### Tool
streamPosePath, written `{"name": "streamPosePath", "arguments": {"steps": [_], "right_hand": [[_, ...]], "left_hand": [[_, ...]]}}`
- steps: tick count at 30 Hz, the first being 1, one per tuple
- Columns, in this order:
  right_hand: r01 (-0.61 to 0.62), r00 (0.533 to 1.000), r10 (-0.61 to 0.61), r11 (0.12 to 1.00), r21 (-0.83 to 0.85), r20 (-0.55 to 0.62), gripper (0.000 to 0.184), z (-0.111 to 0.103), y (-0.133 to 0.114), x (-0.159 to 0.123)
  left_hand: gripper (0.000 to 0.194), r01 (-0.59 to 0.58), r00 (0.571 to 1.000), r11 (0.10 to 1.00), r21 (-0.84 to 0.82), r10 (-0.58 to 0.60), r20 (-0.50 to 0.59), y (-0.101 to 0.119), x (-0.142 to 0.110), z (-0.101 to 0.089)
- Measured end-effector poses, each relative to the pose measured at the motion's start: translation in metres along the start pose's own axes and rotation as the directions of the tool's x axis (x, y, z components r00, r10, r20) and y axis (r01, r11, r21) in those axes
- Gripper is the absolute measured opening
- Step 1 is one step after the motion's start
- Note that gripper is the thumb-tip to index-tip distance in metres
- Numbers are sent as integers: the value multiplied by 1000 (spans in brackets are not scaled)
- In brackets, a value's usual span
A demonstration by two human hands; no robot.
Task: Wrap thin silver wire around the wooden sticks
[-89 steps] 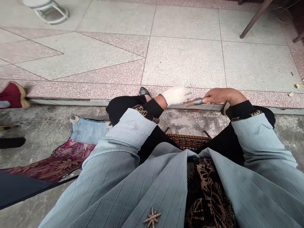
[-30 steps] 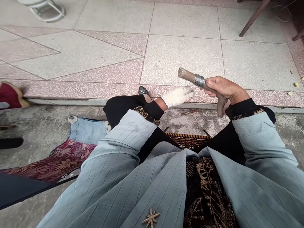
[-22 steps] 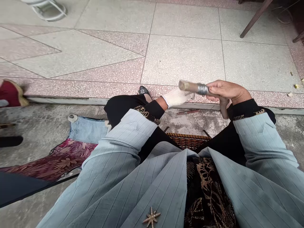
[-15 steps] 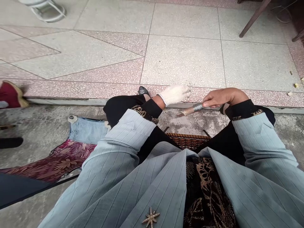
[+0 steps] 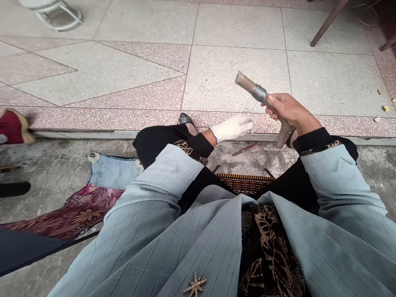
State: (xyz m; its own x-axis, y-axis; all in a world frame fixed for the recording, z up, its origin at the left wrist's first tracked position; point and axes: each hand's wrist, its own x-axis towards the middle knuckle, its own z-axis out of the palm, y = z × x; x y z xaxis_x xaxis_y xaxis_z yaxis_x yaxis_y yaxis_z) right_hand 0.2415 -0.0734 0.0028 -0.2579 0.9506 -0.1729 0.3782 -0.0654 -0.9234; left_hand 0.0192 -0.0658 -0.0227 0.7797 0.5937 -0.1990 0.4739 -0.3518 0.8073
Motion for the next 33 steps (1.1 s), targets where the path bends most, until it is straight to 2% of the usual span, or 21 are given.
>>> {"name": "streamPosePath", "arguments": {"steps": [2,5,9,15,17,18,21,22,24,26,28,30,32,33], "right_hand": [[12,999,-16,989,149,28,52,2,-9,-6],[2,999,-10,970,242,33,53,3,-18,-12],[21,997,-42,959,282,70,54,1,-17,-14],[10,975,-68,964,266,209,51,-6,-10,-16],[-6,936,-70,977,215,346,47,-9,-11,-17],[-19,899,-58,985,173,433,43,-10,-12,-17],[-56,753,20,998,33,658,33,-7,-15,-17],[-62,715,44,998,0,698,31,-5,-15,-17],[-67,676,80,997,-47,732,29,1,-14,-15],[-76,683,137,990,-117,717,29,6,-10,-11],[-89,730,230,966,-244,643,31,8,-5,-6],[-107,820,309,910,-401,482,32,7,2,-1],[-136,914,304,853,-503,268,31,6,7,5],[-158,946,279,842,-516,166,30,6,9,7]], "left_hand": [[38,-33,999,999,17,33,13,0,1,2],[38,-62,998,995,80,62,-4,-1,4,2],[37,-55,997,971,231,65,-34,-5,7,0],[39,61,994,917,393,-17,-112,-14,10,-14],[39,99,992,894,438,-53,-116,-18,12,-19],[38,110,992,880,462,-71,-101,-19,13,-21],[35,108,994,847,521,-87,-64,-20,12,-24],[36,96,995,841,532,-68,-72,-20,10,-25],[40,67,995,832,550,-11,-104,-21,7,-25],[42,54,992,821,569,22,-125,-23,5,-25],[42,58,991,804,592,23,-128,-26,5,-25],[40,76,991,788,611,7,-132,-28,6,-24],[38,84,992,797,599,-10,-126,-28,7,-21],[37,77,993,815,574,-9,-121,-27,8,-19]]}}
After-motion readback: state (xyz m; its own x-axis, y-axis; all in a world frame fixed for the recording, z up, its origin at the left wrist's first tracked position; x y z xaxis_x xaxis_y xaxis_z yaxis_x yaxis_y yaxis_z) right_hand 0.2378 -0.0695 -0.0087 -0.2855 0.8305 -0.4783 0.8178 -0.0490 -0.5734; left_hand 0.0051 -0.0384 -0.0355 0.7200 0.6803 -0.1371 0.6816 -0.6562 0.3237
